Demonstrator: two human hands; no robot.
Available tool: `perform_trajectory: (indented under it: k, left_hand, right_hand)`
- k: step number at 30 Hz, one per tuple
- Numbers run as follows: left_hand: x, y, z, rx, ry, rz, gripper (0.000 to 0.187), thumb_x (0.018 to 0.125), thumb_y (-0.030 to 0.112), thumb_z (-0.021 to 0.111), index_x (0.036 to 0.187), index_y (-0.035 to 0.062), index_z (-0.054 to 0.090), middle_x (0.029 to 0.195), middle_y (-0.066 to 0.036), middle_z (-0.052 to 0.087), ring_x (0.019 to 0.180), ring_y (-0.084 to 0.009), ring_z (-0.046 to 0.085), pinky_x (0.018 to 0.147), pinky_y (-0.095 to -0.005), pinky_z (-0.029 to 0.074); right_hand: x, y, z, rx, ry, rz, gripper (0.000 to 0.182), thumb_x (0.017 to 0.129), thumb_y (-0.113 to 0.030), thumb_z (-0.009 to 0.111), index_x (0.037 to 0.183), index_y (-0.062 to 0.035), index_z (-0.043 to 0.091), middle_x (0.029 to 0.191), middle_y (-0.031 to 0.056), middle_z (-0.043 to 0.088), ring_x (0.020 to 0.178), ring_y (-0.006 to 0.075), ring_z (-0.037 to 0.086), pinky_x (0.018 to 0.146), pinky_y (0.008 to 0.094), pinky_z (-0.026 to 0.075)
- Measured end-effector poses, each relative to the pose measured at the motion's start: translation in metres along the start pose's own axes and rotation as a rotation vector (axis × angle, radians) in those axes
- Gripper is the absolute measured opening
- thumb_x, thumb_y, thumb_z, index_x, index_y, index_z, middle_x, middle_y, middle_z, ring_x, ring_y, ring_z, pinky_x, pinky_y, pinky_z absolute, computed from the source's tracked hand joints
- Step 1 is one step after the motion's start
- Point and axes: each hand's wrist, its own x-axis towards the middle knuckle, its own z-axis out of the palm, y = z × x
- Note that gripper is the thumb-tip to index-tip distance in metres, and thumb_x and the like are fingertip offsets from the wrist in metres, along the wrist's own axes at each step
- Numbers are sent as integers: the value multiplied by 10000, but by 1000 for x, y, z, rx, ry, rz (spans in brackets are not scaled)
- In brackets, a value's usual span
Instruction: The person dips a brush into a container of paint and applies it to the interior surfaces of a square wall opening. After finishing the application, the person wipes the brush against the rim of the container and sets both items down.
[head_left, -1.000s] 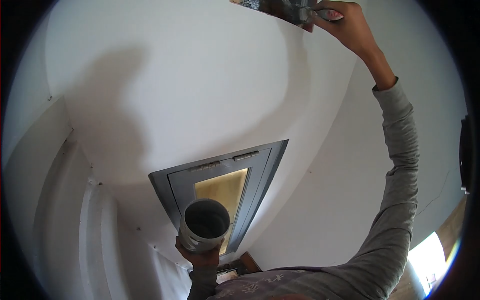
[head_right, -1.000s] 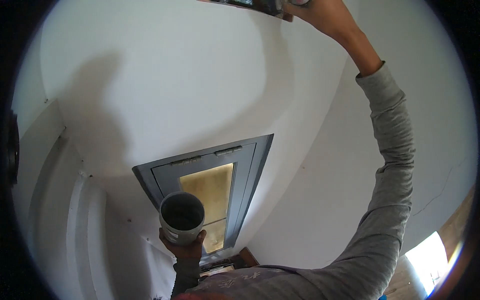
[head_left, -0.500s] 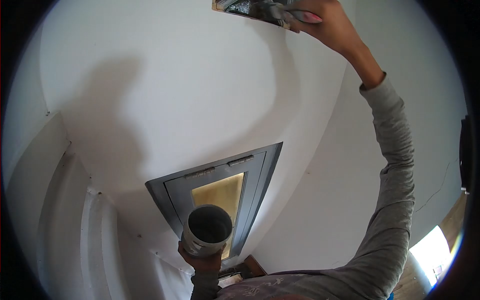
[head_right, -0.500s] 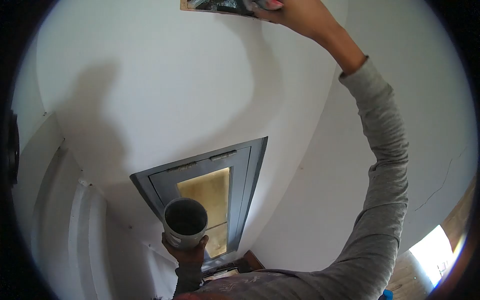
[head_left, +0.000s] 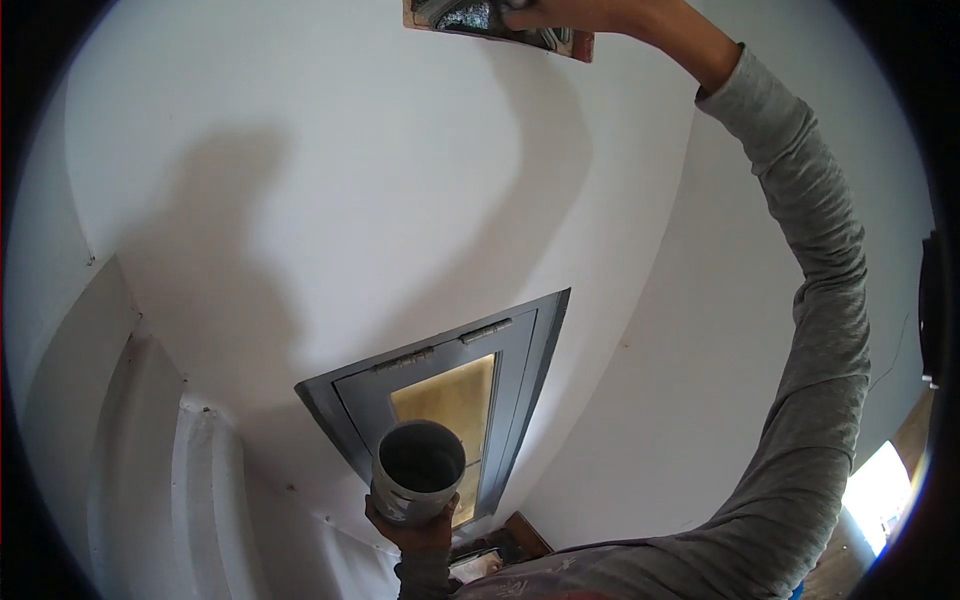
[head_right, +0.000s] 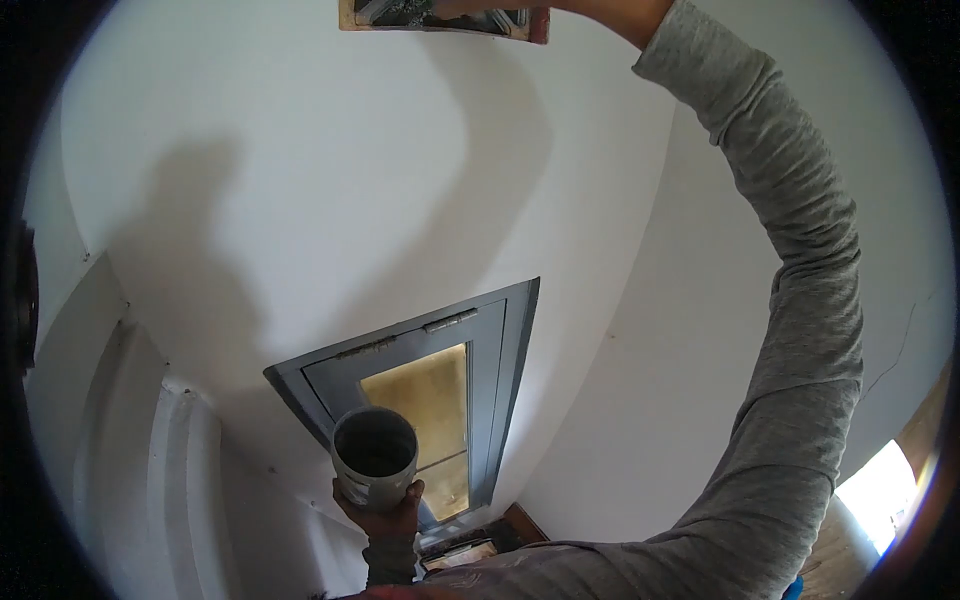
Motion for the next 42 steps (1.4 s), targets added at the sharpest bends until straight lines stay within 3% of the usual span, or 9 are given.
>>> perform_trajectory:
  k: [8,13,17,20,27,30,33,39,42]
  left_hand:
    - [0,-23,-3,494,3,491,510,867,611,559,1283,317,564,1262,-7,595,1073,-256,574,566,-440,466]
    - [20,-13,-32,194,10,192,565,863,573,590,1353,303,511,1310,-22,566,1117,-272,559,578,-443,474]
    - [25,-29,-50,455,15,465,554,868,594,564,1333,293,547,1287,-13,584,1103,-265,567,575,-439,469]
    - [-1,15,-8,117,-165,183,722,808,437,695,1433,259,381,1383,-79,491,1133,-298,543,623,-479,499]
    - [0,-12,-8,544,-141,556,778,793,395,717,1450,249,326,1415,-93,444,1116,-299,543,650,-485,502]
    - [0,7,-8,150,-253,149,820,813,452,737,1487,288,300,1475,-86,418,1264,-330,486,864,-564,493]
    - [23,-16,-48,569,-274,347,903,795,421,787,1513,288,257,1520,-107,380,1339,-344,456,981,-617,477]
    - [10,-14,-20,424,-147,221,763,837,637,567,1486,305,342,1528,-71,407,1332,-343,469,884,-631,466]
    - [-1,-4,-4,249,-60,112,585,854,648,528,1332,312,516,1341,-23,538,1129,-277,534,660,-496,439]
  right_hand:
    - [-12,14,7,-52,40,-107,196,805,-133,747,733,42,693,660,200,675,613,310,688,617,428,545]
    - [-25,2,-9,120,-40,34,174,799,-114,735,732,42,695,665,174,693,613,280,701,622,392,558]
    - [-48,19,-9,286,86,-67,197,791,-119,758,729,48,677,670,157,694,596,231,689,605,358,550]
    - [-56,23,-9,260,108,-32,206,772,-119,788,721,36,662,659,141,675,560,195,638,588,350,528]
    - [-68,41,10,201,244,65,231,757,-120,828,718,21,648,614,114,607,533,159,514,556,344,485]
    - [-74,49,5,258,352,40,240,779,-129,826,716,20,649,606,98,604,546,157,505,552,340,482]
    - [-66,60,16,317,325,78,213,804,-138,818,728,2,677,619,59,626,551,148,515,550,333,487]
    - [-67,53,8,669,394,217,246,830,-120,793,674,-32,623,628,1,553,560,118,465,534,312,450]
    - [-59,64,10,326,429,209,232,818,-85,783,683,-45,598,629,-15,510,555,115,420,522,311,417]
